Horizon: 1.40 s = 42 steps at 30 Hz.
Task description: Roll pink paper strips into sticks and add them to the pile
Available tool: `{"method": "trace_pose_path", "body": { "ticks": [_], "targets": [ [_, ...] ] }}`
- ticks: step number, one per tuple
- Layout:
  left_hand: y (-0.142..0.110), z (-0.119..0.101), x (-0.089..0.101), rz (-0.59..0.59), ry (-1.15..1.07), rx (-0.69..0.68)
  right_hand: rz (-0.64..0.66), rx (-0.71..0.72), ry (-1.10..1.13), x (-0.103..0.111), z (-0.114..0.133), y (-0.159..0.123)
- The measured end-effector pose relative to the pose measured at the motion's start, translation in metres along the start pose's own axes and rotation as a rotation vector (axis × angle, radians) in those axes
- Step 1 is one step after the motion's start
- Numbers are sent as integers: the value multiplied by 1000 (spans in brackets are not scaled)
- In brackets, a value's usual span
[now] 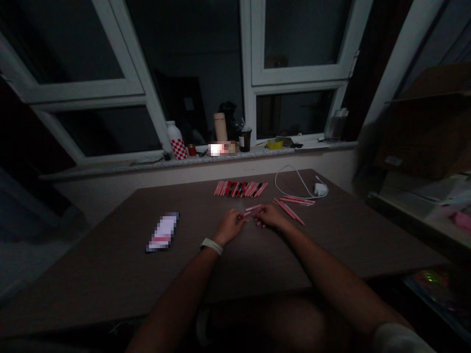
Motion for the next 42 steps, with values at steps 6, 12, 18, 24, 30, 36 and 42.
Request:
{"method": "trace_pose_path", "body": {
  "ticks": [6,12,18,24,30,36,42],
  "targets": [
    [-1,-1,0,1,1,1,0,-16,-11,1,2,-2],
    [-2,-5,6,-37,-11,-15,-12,-3,-5,2,0,0],
    [-2,7,14,-130,13,85,-81,40,-97,8,4,-2],
    [-4,14,14,-131,31,158,-225,111,-446,18,24,-12],
    [-2,12,10,-73,3,123,-200,212,-625,10,35,-14],
    [-1,16,10,-105,13,125,-162,197,-670,8,32,-11],
    [-1,16,10,-90,14,132,-151,184,-697,6,34,-12]
  ]
}}
Point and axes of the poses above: each hand's wrist, its own y-axis towards the middle knuckle, its own x-axis out of the back of the hand, z = x × y, the point moved 9 cm from there along y, towards the middle knuckle, and after that the axes turned 14 degrees about z, right-handed, at the moved point
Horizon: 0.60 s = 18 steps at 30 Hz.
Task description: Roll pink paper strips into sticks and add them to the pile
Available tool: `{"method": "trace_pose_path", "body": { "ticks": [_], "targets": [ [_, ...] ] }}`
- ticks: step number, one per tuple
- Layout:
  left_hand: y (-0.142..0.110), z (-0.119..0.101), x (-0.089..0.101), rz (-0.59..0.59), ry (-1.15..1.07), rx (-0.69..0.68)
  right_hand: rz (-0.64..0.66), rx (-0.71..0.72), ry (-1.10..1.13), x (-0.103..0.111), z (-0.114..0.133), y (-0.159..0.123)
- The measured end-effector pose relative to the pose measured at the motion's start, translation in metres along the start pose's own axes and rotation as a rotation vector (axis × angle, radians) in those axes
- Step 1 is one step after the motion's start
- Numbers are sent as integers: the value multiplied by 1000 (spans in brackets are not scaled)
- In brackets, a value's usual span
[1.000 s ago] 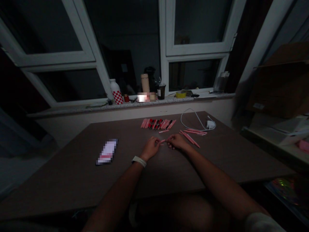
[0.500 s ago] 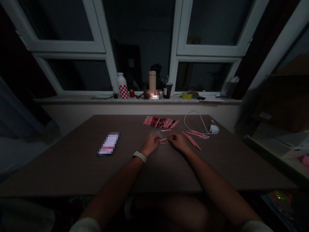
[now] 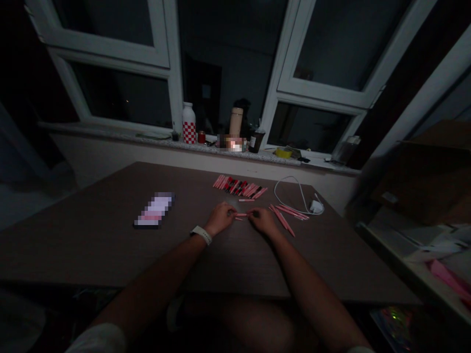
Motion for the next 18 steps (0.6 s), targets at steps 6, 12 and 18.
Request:
{"method": "trace_pose_path", "body": {
  "ticks": [6,12,18],
  "targets": [
    [-1,2,1,-30,-21,0,28,7,15,-1,1,1],
    [-3,5,2,-54,-26,16,9,25,47,-2,-1,3],
    [-4,7,6,-109,-59,40,-3,-15,41,-1,-2,1]
  ]
}}
Point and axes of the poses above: each hand's wrist, its own y-axis towards the middle knuckle, its own x-axis out of the back of the hand, z = x × y, the point moved 9 cm from there along y, towards the middle knuckle, and after that the axes turned 14 degrees about z, right-handed, at the moved point
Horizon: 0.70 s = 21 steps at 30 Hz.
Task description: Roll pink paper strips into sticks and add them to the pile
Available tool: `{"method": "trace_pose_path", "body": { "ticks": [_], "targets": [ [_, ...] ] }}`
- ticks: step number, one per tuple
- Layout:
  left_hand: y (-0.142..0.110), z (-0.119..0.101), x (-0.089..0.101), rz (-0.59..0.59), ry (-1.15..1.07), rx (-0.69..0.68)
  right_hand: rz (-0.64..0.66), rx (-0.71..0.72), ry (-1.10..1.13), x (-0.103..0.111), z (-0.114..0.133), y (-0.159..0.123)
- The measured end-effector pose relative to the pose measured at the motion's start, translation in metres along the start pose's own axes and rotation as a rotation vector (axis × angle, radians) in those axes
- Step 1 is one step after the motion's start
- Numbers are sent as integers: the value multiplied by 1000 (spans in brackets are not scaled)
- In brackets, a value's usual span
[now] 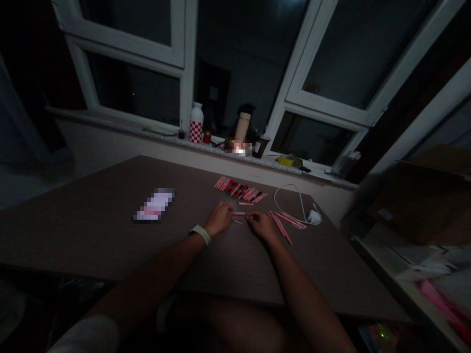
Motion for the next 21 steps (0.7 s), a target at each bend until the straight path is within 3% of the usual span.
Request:
{"method": "trace_pose_path", "body": {
  "ticks": [12,21],
  "targets": [
    [0,-3,-1,28,17,8,-249,-76,-205,21,-4,9],
    [0,-1,-3,23,58,-8,-125,-90,-344,11,2,35]
  ]
}}
Point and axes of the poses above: each hand's wrist, its own y-axis towards the middle knuckle, its own x-axis out of the back of the hand, z = x × y, the point moved 9 cm from there along y, towards the middle knuckle, and after that the axes turned 14 degrees about z, right-handed, at the moved point
